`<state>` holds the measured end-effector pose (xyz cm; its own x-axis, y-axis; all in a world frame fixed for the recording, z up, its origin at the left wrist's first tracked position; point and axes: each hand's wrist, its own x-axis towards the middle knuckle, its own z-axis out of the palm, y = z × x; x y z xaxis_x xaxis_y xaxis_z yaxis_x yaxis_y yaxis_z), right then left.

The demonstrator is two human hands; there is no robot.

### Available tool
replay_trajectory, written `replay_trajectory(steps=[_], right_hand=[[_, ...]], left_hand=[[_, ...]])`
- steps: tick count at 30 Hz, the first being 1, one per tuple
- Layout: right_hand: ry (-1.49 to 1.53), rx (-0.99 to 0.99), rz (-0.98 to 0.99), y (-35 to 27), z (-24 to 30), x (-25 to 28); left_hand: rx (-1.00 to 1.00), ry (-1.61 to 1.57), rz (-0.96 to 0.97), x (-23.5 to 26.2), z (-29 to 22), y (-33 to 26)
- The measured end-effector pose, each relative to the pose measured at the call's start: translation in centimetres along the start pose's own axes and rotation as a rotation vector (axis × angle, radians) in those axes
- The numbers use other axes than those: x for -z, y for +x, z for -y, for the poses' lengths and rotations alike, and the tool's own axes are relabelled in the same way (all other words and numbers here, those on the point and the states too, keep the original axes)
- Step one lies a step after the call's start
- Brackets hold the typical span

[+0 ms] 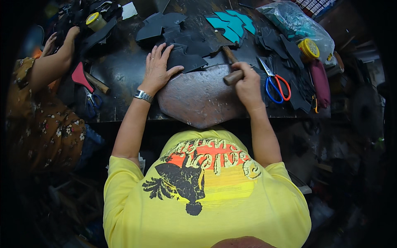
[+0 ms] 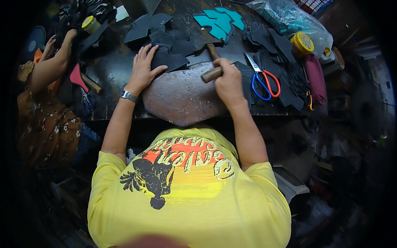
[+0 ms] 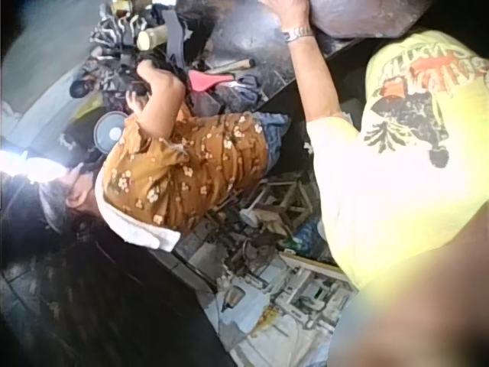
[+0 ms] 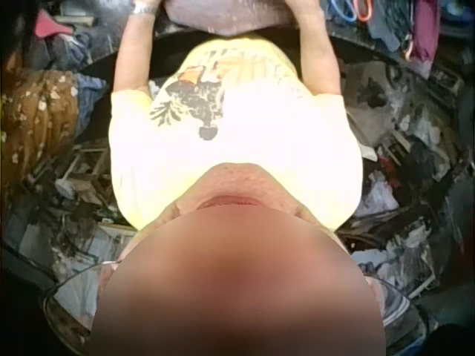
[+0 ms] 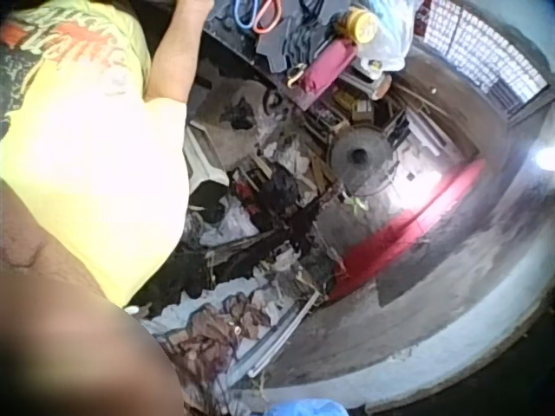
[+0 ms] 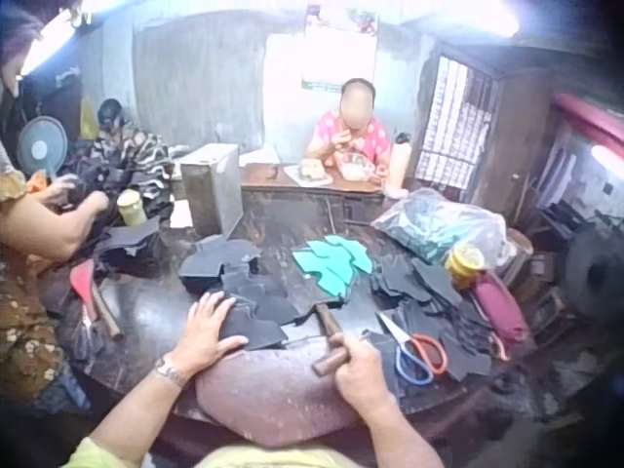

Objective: The person uses a hammer and chisel to mark and shape a teal rubber piece, then uses shears to trim black rubber pieces along marked outlines. The person repeatedly picks up, trims, and places down multiple rubber pieces on a cluttered workbench.

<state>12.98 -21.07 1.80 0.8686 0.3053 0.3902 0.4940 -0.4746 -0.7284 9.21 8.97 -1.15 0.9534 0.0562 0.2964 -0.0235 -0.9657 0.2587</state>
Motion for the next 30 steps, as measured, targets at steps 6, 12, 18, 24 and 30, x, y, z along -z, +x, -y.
replay_trajectory(steps=[6,12,18,24,30], right_hand=[[0.12,-0.023,-0.036,-2.3,-1.8,4.7],[-0.324,-0.054,0.048,-2.1,-2.0,6.7],[-0.355,0.204,-0.018,1.9,0.5,4.5],[-0.752,-0.021,0.422,7.3,-0.1,-1.4],[-0.744,-0.016,0.736,10.3,-0.4,-0.7]], left_hand=[[0.201,-0.132,0.024,1.1,1.7,0.0],[0.273,-0.141,0.14,2.5,2.5,2.5],[0.298,-0.359,0.131,2.2,1.9,3.1],[0.3,-0.381,0.086,2.1,1.6,2.6],[0.286,-0.427,0.076,1.7,1.8,1.9]])
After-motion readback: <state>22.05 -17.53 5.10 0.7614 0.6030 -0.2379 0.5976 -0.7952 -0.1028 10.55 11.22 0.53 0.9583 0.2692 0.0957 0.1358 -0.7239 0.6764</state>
